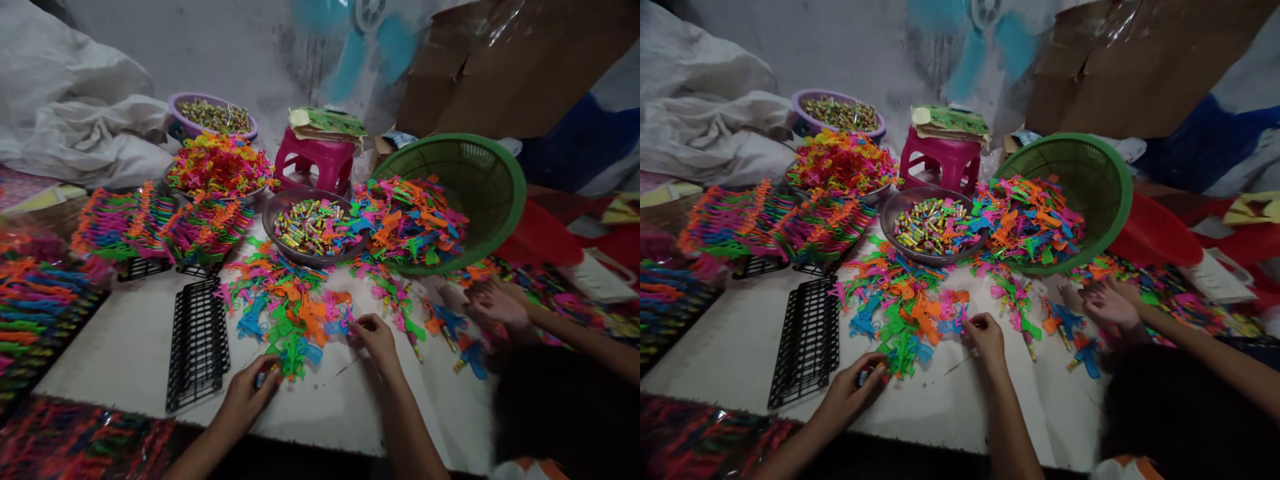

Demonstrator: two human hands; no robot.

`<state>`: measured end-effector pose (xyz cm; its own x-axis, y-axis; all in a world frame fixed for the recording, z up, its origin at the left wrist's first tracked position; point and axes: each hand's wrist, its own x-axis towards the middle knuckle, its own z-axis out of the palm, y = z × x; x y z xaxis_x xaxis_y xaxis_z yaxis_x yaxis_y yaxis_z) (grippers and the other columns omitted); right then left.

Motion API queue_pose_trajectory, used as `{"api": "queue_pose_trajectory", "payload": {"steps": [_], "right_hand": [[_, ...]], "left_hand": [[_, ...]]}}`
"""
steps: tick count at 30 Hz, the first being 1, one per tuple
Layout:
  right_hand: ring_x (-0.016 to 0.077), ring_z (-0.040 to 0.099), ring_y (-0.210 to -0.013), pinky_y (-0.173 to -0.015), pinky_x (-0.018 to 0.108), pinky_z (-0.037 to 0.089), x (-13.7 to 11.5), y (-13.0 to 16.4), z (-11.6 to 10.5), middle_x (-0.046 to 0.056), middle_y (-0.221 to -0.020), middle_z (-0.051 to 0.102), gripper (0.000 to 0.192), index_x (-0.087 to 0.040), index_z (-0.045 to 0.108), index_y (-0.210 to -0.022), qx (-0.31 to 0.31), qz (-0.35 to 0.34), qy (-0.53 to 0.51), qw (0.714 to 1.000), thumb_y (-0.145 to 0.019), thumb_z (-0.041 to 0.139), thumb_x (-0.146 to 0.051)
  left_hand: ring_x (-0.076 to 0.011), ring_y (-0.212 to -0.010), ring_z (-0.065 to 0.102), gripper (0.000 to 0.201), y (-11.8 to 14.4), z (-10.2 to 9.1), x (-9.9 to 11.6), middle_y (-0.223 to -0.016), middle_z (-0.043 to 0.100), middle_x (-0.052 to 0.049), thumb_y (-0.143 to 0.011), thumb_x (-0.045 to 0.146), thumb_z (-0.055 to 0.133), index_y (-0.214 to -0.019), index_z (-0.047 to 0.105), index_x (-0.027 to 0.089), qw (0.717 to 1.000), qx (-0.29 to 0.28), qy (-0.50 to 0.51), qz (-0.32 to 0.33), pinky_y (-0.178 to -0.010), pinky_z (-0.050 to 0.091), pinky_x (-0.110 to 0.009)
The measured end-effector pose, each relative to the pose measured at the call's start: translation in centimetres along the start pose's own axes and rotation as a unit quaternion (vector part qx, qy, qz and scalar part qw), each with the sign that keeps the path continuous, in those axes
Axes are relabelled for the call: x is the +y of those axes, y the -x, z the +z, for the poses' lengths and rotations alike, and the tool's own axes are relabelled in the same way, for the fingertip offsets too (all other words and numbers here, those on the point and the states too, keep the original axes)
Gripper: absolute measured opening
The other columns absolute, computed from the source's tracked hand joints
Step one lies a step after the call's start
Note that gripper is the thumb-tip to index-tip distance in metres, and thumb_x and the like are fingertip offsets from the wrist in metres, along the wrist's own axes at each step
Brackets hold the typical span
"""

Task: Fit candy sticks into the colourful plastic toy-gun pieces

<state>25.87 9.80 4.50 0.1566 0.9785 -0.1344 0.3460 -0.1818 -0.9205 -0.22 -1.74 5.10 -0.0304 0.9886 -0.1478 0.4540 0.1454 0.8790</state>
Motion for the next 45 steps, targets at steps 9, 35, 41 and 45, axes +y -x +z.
{"api": "queue_pose_trajectory", "payload": {"steps": [9, 35, 41, 45], "right_hand": [[0.0213, 0.057, -0.073, -0.067, 0.034, 0.043, 0.7, 1.3, -3.3, 0.01, -0.082, 0.061, 0.037, -0.015, 0.06, -0.084, 0.106, -0.019, 0.203, 0.973, -0.068, 0.051, -0.048], [0.0185, 0.056, -0.06, -0.056, 0.028, 0.042, 0.3, 4.7, -2.1, 0.004, -0.062, 0.061, 0.025, -0.017, 0.057, -0.071, 0.108, 0.027, 0.149, 0.983, -0.067, 0.051, -0.041], [0.0096, 0.049, -0.04, -0.039, 0.022, 0.039, -4.0, 9.9, 4.2, -0.003, -0.06, 0.057, 0.026, -0.019, 0.044, -0.076, -0.099, 0.058, -0.265, 0.957, -0.073, 0.052, -0.044], [0.0063, 0.043, -0.037, -0.036, 0.018, 0.034, -5.6, 11.9, 7.2, -0.006, -0.056, 0.051, 0.025, -0.02, 0.043, -0.084, -0.164, 0.018, -0.257, 0.952, -0.079, 0.046, -0.044]], "left_hand": [[-0.0191, -0.084, 0.059, 0.03, -1.4, 0.3, 1.7, -0.092, 0.063, -0.006, -0.076, 0.039, 0.05, -0.095, 0.06, 0.018, 0.995, 0.05, 0.09, 0.008, -0.077, 0.045, -0.031], [-0.0038, -0.044, 0.051, 0.022, -0.8, -1.0, 3.4, -0.071, 0.06, 0.001, -0.072, 0.025, 0.063, -0.085, 0.047, 0.018, 0.772, -0.074, 0.588, -0.229, -0.03, 0.028, -0.009], [-0.0104, -0.069, 0.062, 0.03, -0.8, 0.1, 3.9, -0.082, 0.061, -0.002, -0.062, 0.015, 0.07, -0.074, 0.043, 0.018, 0.739, -0.031, 0.627, -0.244, -0.035, 0.036, -0.008], [-0.0078, -0.06, 0.059, 0.033, -0.5, 1.2, 4.5, -0.072, 0.059, 0.002, -0.061, 0.021, 0.072, -0.082, 0.046, 0.018, 0.783, -0.018, 0.581, -0.221, -0.039, 0.039, -0.01]]}}
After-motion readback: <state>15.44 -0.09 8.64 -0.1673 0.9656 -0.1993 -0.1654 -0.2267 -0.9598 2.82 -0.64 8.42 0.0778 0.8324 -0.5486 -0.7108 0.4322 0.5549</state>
